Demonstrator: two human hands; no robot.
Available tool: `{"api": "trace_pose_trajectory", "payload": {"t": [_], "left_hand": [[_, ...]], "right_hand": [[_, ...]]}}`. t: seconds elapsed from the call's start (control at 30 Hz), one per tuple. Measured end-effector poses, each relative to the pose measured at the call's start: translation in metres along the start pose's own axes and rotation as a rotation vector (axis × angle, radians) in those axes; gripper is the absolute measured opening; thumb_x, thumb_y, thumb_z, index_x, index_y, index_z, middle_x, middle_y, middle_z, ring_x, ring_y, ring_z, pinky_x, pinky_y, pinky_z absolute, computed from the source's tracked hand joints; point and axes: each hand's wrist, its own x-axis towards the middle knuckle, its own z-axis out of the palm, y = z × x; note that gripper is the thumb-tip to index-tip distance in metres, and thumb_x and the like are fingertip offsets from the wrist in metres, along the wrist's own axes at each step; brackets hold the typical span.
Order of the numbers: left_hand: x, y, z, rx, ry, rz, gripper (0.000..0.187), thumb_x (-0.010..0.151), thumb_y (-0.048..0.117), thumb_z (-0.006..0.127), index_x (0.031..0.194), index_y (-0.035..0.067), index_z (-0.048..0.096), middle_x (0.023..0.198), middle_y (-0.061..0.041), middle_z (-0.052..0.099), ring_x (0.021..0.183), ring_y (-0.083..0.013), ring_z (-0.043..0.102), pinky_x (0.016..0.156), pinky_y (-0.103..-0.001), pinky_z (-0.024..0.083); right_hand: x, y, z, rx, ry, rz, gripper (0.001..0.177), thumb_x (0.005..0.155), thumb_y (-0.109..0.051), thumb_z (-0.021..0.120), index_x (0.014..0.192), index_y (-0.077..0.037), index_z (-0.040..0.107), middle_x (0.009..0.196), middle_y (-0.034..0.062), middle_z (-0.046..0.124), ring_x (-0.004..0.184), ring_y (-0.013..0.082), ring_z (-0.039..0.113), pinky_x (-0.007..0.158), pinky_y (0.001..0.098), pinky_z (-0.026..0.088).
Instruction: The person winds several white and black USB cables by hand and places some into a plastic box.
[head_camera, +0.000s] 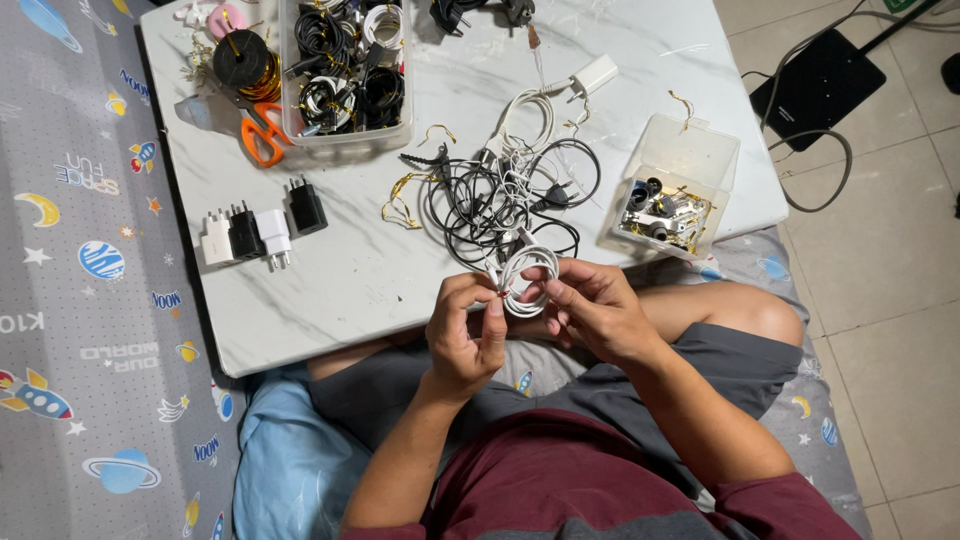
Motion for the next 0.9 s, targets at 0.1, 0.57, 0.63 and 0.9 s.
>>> {"api": "trace_pose_trajectory", "payload": {"t": [0.1, 0.57, 0.63, 0.9], "left_hand": [[-0.003, 0.001, 0.001, -0.240, -0.079, -0.537, 0.009, 0.098, 0.004, 0.065, 0.106, 0.000, 0.061, 0.115, -0.019, 0.068, 0.071, -0.0268, 0.048, 0.062, -0.034, 0.041], [0.059, 0.040, -0.035, 0.428, -0.347, 0.254, 0.042, 0.088, 0.009, 0.079, 0.127, 0.000, 0.067, 0.115, -0.008, 0.071, 0.108, -0.0224, 0.067, 0.101, -0.046, 0.044], [0.057, 0.038, -0.033, 0.402, -0.329, 0.257, 0.039, 0.089, 0.004, 0.077, 0.127, -0.003, 0.068, 0.110, -0.008, 0.072, 0.103, -0.0230, 0.067, 0.096, -0.043, 0.045], [0.039, 0.029, -0.018, 0.252, -0.132, 0.128, 0.032, 0.093, -0.004, 0.073, 0.125, 0.000, 0.070, 0.103, -0.007, 0.073, 0.094, -0.0215, 0.066, 0.088, -0.035, 0.049]], "right_hand": [[0.001, -0.006, 0.004, -0.035, 0.003, -0.042, 0.027, 0.106, -0.013, 0.060, 0.125, 0.006, 0.065, 0.104, 0.0119, 0.075, 0.067, 0.0090, 0.064, 0.056, 0.0217, 0.050], [0.000, -0.026, 0.024, -0.575, 0.036, 0.021, 0.019, 0.103, -0.011, 0.063, 0.113, 0.003, 0.070, 0.067, 0.0009, 0.062, 0.050, 0.0046, 0.048, 0.045, 0.0225, 0.038], [0.001, -0.021, 0.023, -0.461, 0.060, 0.095, 0.023, 0.099, -0.013, 0.060, 0.117, 0.001, 0.065, 0.076, 0.0011, 0.072, 0.047, 0.0041, 0.053, 0.042, 0.0222, 0.043], [0.002, -0.004, 0.019, -0.114, -0.078, 0.200, 0.036, 0.112, -0.033, 0.048, 0.093, -0.004, 0.058, 0.066, -0.0029, 0.047, 0.046, 0.0037, 0.034, 0.040, 0.0217, 0.025]]}}
